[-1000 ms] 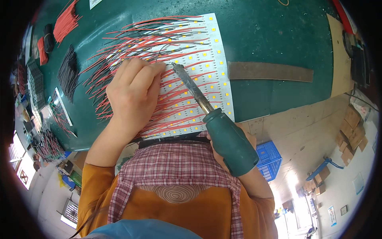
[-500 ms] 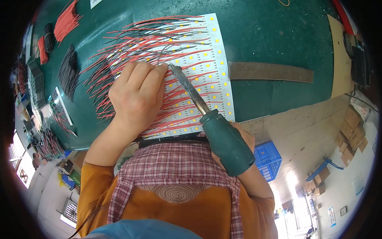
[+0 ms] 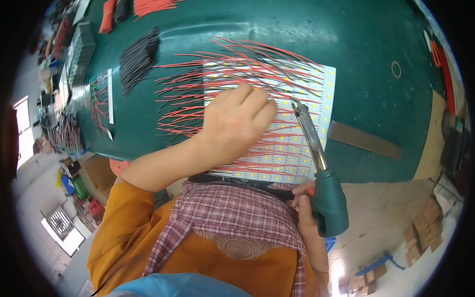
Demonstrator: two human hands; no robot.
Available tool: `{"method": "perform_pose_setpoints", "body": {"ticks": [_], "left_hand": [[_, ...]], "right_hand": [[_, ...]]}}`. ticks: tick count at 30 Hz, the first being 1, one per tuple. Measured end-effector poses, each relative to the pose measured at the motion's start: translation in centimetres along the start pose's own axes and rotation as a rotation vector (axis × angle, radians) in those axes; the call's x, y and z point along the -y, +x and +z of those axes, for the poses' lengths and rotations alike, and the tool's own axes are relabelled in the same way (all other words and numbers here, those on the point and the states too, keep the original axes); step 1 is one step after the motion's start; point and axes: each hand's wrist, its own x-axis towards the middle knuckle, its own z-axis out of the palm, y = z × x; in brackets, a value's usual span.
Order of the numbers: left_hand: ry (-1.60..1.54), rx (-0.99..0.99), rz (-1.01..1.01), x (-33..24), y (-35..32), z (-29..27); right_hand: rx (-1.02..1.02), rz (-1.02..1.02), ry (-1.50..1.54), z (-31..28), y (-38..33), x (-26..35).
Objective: Connecting wires to LED strip circuit boards using a specialized heating or soldering tool.
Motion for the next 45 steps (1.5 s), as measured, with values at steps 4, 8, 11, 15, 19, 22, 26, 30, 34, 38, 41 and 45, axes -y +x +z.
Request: {"method": "perform_pose_setpoints", "body": {"ticks": [4, 8, 11, 15, 19, 22, 26, 30, 34, 38, 41, 45], "left_hand": [[-0.088, -0.005, 0.003, 0.8, -0.5, -1.1], [-0.218, 0.086, -0.076, 4.7, -1.4, -5.4], [-0.070, 0.044, -0.258, 10.6, -0.3, -8.2], [0.294, 0.066, -0.320, 19.9, -1.7, -10.9], [0.205, 0.156, -0.377, 21.8, -3.6, -11.0], [0.293, 0.185, -0.361, 22.4, -3.0, -11.4], [0.295, 0.158, -0.350, 22.9, -2.6, -11.5], [0.330, 0.188, -0.385, 23.1, -2.8, -11.9], [0.315, 0.153, -0.457, 22.3, -2.7, -12.2], [0.305, 0.137, -0.474, 22.6, -2.8, -12.8], [0.319, 0.176, -0.396, 22.1, -2.4, -13.4], [0.460, 0.247, -0.347, 19.5, -1.0, -14.3]], "right_hand": [[0.068, -0.035, 0.019, -0.5, 0.5, -0.1], [0.001, -0.055, 0.029, -0.3, 0.6, 0.1], [-0.029, -0.056, 0.061, -1.0, 0.3, -0.2], [-0.111, -0.066, -0.003, -0.3, -0.1, -0.5], [-0.111, 0.025, -0.015, -0.3, -0.1, -0.3], [0.029, -0.027, 0.001, -0.8, 0.4, -0.6], [0.021, -0.070, 0.021, -0.5, 0.4, -0.6], [0.030, -0.056, 0.015, -0.6, 0.3, -0.7], [0.018, -0.045, 0.017, -0.5, 0.4, -0.7], [0.048, -0.029, 0.026, -0.8, 0.5, -0.9], [0.054, -0.049, 0.023, -0.8, 0.6, -1.0], [0.046, -0.046, 0.057, -1.1, 0.6, -1.1]]}}
